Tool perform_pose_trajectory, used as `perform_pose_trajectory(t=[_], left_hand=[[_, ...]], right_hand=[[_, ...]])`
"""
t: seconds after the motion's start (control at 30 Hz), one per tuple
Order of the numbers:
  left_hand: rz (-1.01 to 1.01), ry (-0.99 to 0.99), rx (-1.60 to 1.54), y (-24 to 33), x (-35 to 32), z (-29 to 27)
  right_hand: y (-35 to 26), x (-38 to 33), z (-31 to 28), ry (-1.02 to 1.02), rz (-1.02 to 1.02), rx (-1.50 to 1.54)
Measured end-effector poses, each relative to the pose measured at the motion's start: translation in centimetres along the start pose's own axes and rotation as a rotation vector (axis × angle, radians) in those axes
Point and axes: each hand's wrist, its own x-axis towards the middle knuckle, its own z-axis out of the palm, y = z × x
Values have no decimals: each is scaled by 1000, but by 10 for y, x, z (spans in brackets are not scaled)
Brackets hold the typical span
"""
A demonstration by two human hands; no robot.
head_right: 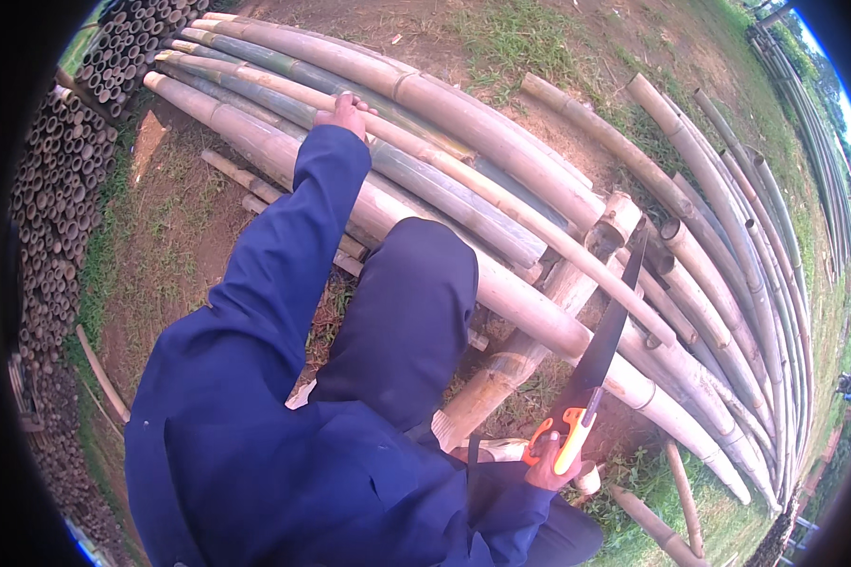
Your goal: The person positions bamboo poles on a makeshift stand and uses a hand saw to cut them into shorter sections. The cut pieces are placed aside as the task continues.
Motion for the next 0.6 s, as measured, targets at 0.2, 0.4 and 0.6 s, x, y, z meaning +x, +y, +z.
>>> perform_pose_trajectory(t=[0.2, 0.4, 0.6], left_hand=[[-32, 173, -40, -43, 183, -13], [-3, 247, 497, -53, 250, -25], [577, 24, 1475, -62, 224, 15]], right_hand=[[-1, -1, 9, 12, 5, 61], [-13, -6, 14, 72, 36, 26], [-2, -6, 9, 16, 55, -9]])
